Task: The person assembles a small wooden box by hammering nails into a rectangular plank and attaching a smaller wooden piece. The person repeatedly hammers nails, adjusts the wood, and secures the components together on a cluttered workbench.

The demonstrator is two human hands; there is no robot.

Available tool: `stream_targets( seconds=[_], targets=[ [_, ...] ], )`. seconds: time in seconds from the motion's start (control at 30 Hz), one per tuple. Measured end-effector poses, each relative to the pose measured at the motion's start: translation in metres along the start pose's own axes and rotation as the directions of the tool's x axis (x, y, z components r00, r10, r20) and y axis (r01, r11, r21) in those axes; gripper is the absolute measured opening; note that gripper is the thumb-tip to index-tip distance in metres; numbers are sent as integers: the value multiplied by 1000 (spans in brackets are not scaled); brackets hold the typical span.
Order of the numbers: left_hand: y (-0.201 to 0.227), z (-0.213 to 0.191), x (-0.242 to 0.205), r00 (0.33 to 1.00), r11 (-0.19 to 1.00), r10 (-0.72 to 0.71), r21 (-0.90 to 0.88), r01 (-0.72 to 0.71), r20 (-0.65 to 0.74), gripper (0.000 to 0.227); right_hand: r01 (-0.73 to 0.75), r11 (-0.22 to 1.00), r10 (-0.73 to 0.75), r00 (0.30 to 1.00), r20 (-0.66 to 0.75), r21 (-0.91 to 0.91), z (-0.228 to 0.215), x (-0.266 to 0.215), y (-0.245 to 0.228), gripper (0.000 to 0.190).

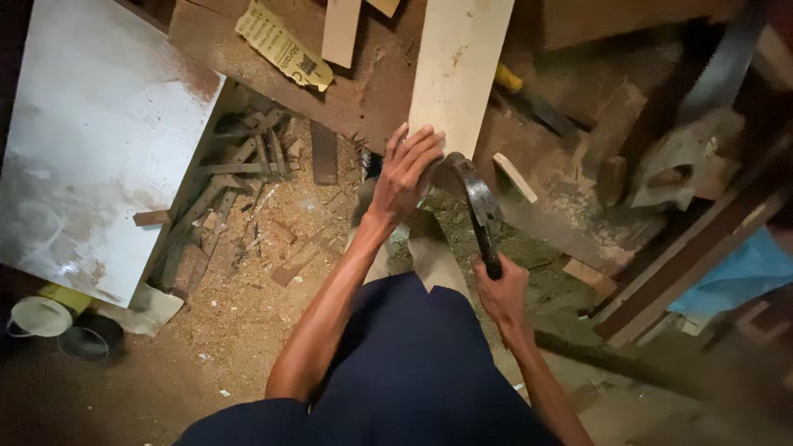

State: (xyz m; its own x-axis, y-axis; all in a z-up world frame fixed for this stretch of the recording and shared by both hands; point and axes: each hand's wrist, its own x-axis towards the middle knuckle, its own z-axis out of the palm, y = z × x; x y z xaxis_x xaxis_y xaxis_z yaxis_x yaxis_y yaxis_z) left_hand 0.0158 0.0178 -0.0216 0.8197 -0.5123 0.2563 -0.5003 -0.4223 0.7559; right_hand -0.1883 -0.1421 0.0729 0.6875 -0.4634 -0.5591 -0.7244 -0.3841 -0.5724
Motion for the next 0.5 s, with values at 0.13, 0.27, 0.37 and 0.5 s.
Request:
stream_targets(
  seconds=[0.13,0.27,0.37,0.5],
  targets=[
    [0,2,1,1000,1000,-1,0,1,-17,27,-30,1000,30,999,16,1,3,3,4,35],
    [1,2,-1,999,999,-33,-43,32,-25,27,15,998,-13,999,-30,60,3,-3,14,37],
    [1,4,0,999,999,-36,-25,35,-27,26,70,996,-69,997,-24,61,1,-6,17,33],
    [2,1,0,1000,999,-30,-15,29,-6,27,120,993,-120,993,-24,-3,8,1,20,38]
  ],
)
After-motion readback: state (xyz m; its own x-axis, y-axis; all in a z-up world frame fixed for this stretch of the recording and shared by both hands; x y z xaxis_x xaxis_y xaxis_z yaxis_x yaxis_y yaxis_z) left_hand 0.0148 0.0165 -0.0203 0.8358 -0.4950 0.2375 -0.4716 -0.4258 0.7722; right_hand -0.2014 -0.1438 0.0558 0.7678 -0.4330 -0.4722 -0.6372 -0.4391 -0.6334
